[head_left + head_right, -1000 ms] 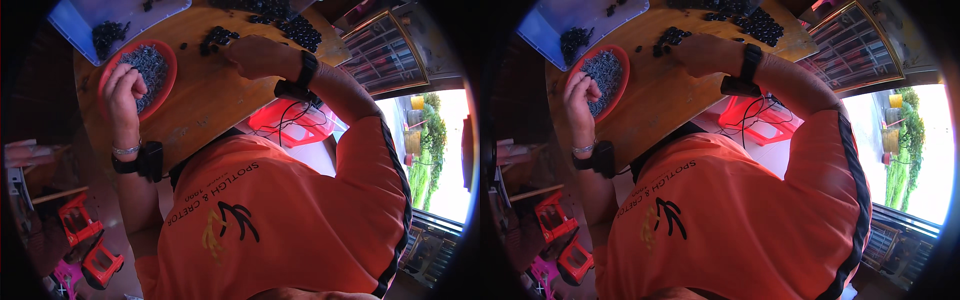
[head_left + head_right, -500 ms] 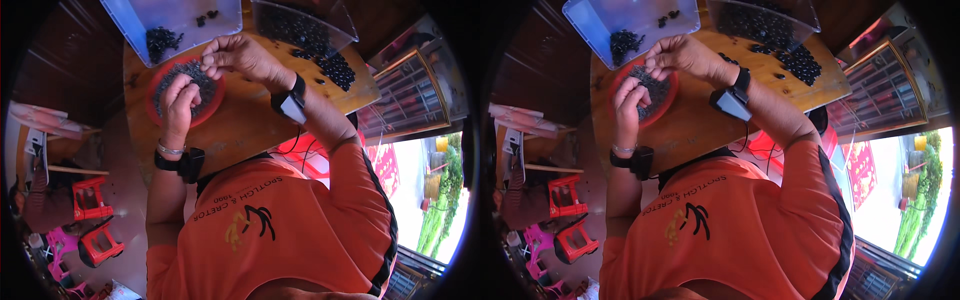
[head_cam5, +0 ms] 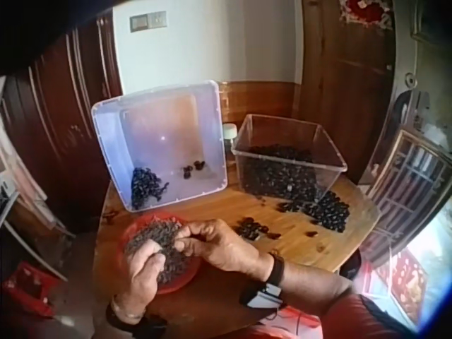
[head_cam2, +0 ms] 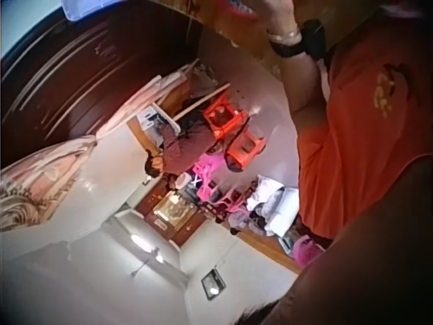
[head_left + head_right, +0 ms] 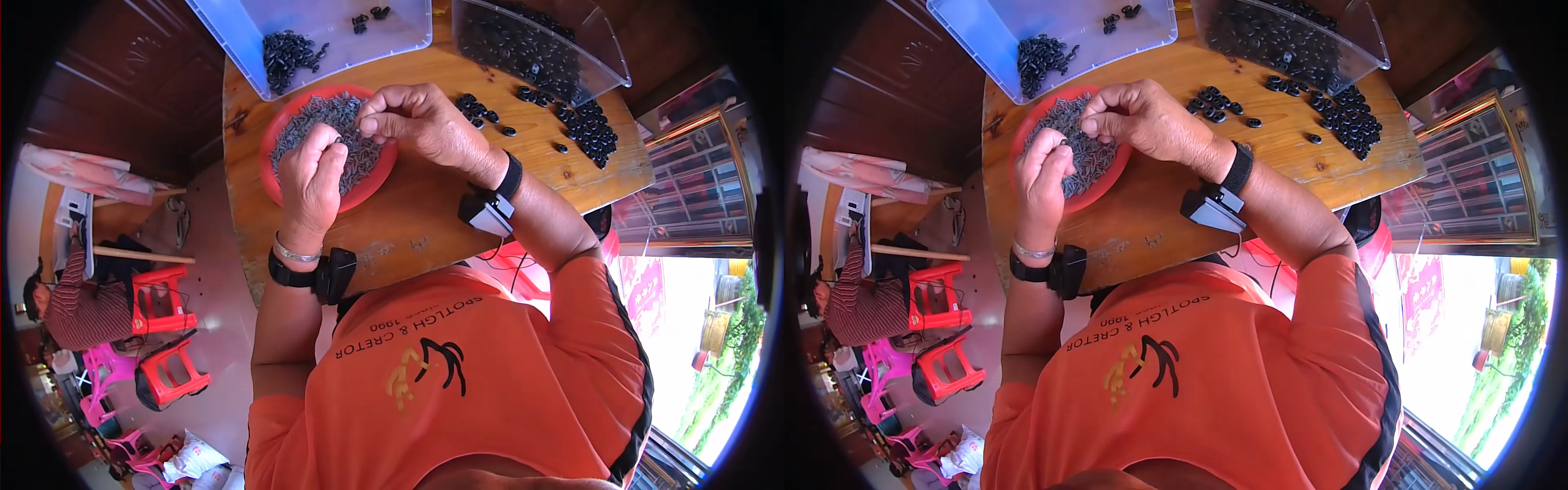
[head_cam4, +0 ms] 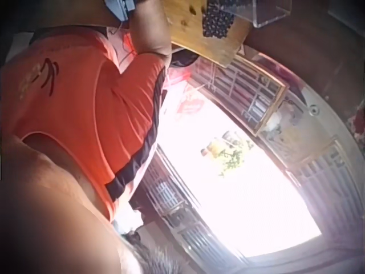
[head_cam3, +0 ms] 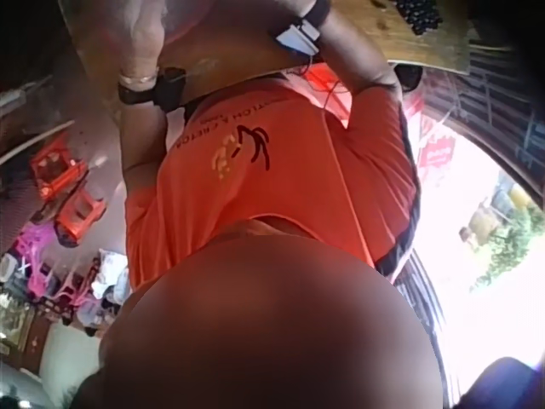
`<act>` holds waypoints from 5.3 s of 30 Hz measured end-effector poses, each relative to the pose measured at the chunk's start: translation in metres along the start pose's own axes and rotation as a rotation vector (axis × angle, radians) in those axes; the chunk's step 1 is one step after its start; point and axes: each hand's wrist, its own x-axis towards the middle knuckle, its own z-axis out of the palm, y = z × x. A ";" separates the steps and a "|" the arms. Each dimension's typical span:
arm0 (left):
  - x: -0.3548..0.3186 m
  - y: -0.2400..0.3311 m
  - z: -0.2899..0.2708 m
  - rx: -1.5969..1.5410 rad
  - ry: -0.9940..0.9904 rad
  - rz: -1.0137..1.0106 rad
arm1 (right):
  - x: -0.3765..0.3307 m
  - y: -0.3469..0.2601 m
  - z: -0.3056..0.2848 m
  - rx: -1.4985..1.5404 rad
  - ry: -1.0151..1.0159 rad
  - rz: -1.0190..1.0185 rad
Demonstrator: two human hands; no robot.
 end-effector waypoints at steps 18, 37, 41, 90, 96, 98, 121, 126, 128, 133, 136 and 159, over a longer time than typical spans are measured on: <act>0.001 0.008 0.001 0.214 -0.114 0.087 | -0.002 -0.004 -0.002 -0.292 -0.045 -0.065; -0.005 -0.002 0.011 0.027 -0.083 -0.009 | -0.005 -0.001 0.002 -0.412 -0.044 -0.114; -0.003 -0.009 0.012 -0.070 -0.053 -0.081 | -0.004 -0.007 -0.006 -0.405 -0.060 -0.089; -0.002 -0.006 0.008 -0.755 -0.087 -0.316 | -0.002 0.002 -0.007 -0.090 -0.190 0.050; -0.001 -0.010 0.008 -0.747 -0.107 -0.338 | 0.000 0.009 -0.006 0.045 -0.124 0.110; -0.001 -0.010 0.009 -0.744 -0.111 -0.332 | 0.000 0.009 -0.007 0.124 -0.098 0.149; -0.005 -0.004 0.008 -0.166 -0.027 -0.110 | 0.001 0.007 -0.021 0.293 -0.155 0.160; -0.004 0.002 0.008 -0.228 -0.034 -0.150 | -0.002 0.003 -0.018 0.343 -0.166 0.137; -0.004 0.004 0.009 -0.266 -0.034 -0.166 | -0.002 -0.001 -0.015 0.331 -0.127 0.162; -0.005 0.002 0.011 -0.311 -0.093 -0.197 | -0.001 0.004 -0.012 0.352 -0.127 0.124; -0.007 0.003 0.014 -0.317 -0.107 -0.208 | -0.001 0.007 -0.009 0.345 -0.090 0.107; -0.005 -0.004 0.014 -0.235 0.003 -0.229 | 0.000 0.006 -0.011 0.141 0.027 0.100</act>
